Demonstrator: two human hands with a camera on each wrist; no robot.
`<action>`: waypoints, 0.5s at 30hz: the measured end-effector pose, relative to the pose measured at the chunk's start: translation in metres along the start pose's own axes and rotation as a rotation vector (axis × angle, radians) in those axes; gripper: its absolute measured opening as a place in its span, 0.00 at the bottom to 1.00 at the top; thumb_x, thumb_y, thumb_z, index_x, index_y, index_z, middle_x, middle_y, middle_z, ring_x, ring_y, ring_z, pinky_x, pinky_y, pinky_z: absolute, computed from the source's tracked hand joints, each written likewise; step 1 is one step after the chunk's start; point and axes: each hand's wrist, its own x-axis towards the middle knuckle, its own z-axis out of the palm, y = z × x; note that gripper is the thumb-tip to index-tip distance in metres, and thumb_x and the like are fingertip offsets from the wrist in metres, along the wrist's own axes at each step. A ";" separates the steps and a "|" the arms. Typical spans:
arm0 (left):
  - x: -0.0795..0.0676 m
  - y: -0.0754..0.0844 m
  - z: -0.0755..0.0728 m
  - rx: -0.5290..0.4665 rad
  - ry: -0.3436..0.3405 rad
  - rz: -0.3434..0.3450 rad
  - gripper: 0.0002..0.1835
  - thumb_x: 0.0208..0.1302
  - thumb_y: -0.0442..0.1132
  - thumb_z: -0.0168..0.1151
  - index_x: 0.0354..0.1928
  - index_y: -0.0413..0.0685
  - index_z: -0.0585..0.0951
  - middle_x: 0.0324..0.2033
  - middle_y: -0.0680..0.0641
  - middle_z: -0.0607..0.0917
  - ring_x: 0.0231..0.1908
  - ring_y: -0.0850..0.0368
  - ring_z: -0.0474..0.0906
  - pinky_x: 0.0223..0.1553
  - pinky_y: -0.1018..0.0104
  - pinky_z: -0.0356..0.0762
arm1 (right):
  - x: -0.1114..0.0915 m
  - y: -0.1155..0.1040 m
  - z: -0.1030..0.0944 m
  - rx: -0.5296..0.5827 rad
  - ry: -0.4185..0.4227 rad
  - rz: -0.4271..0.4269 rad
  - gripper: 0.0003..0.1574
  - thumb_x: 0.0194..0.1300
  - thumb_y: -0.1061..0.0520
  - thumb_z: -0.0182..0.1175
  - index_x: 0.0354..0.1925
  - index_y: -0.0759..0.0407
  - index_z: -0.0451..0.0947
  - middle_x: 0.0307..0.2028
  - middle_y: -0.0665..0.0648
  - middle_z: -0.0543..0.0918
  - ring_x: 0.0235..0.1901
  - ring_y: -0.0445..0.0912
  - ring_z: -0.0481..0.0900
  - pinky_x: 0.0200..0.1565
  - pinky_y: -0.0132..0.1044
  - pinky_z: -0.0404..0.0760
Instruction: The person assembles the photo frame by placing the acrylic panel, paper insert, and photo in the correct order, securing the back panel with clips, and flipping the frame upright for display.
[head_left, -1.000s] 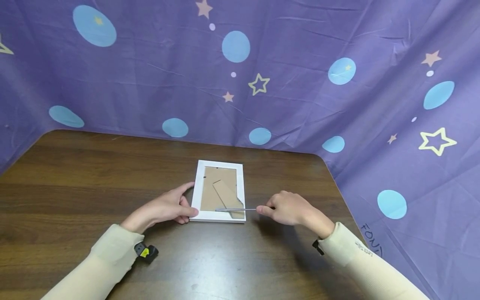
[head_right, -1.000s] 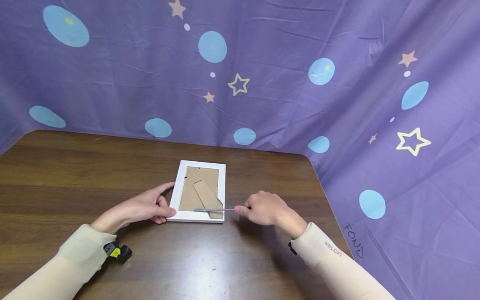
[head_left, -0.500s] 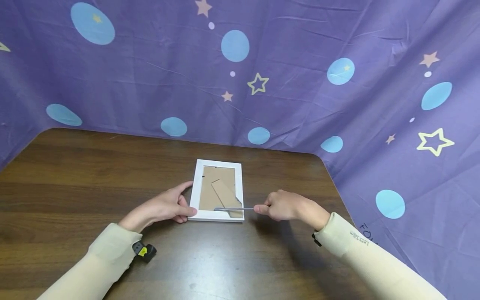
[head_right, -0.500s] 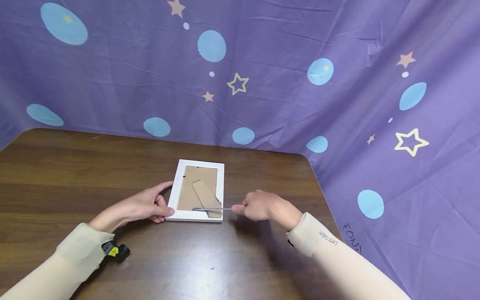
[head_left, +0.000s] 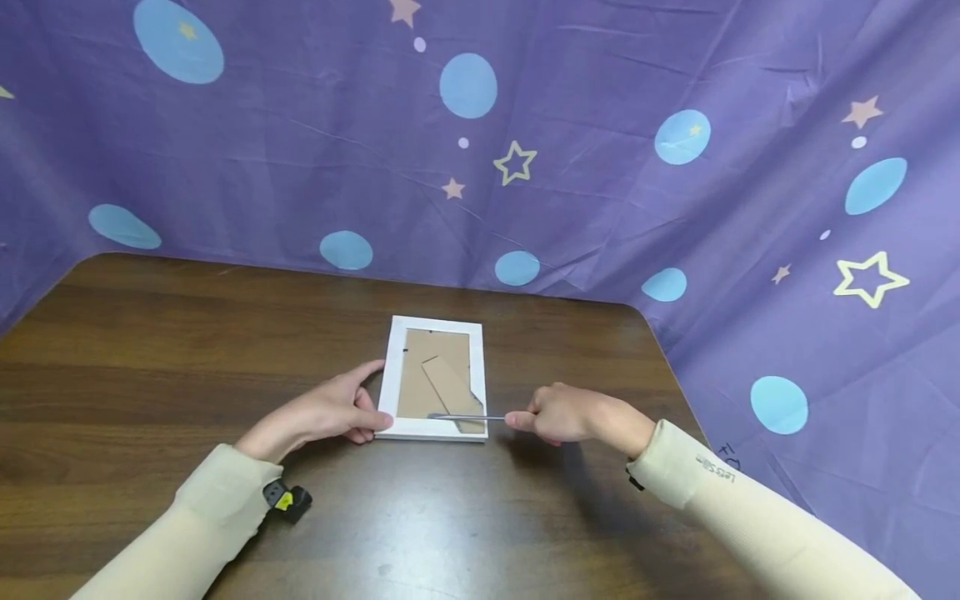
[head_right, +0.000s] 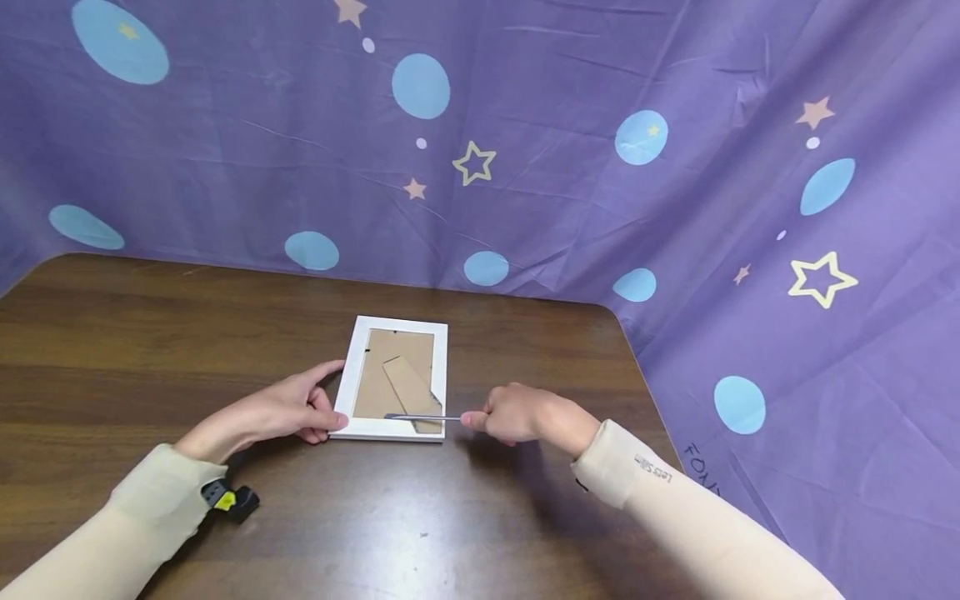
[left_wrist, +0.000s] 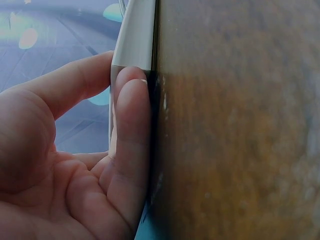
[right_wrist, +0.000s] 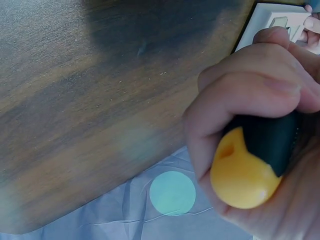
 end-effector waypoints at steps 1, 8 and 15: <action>0.000 -0.001 -0.001 0.002 0.002 0.000 0.58 0.66 0.33 0.74 0.84 0.36 0.43 0.33 0.41 0.85 0.30 0.51 0.84 0.35 0.59 0.89 | 0.000 -0.001 0.000 0.001 0.003 0.000 0.46 0.82 0.32 0.49 0.15 0.59 0.78 0.13 0.48 0.72 0.23 0.42 0.74 0.39 0.38 0.79; -0.003 -0.004 -0.001 0.008 0.006 0.012 0.57 0.66 0.33 0.74 0.84 0.34 0.43 0.32 0.41 0.85 0.30 0.51 0.85 0.34 0.58 0.89 | 0.002 0.010 0.010 -0.046 0.125 -0.071 0.38 0.80 0.30 0.51 0.22 0.50 0.85 0.17 0.43 0.73 0.24 0.40 0.74 0.36 0.40 0.79; -0.003 -0.001 0.000 -0.029 -0.005 0.026 0.57 0.65 0.33 0.74 0.84 0.34 0.43 0.32 0.41 0.85 0.30 0.52 0.85 0.35 0.59 0.89 | 0.001 0.044 0.006 -0.027 0.327 -0.058 0.42 0.81 0.28 0.44 0.18 0.49 0.76 0.17 0.44 0.73 0.23 0.41 0.73 0.32 0.40 0.75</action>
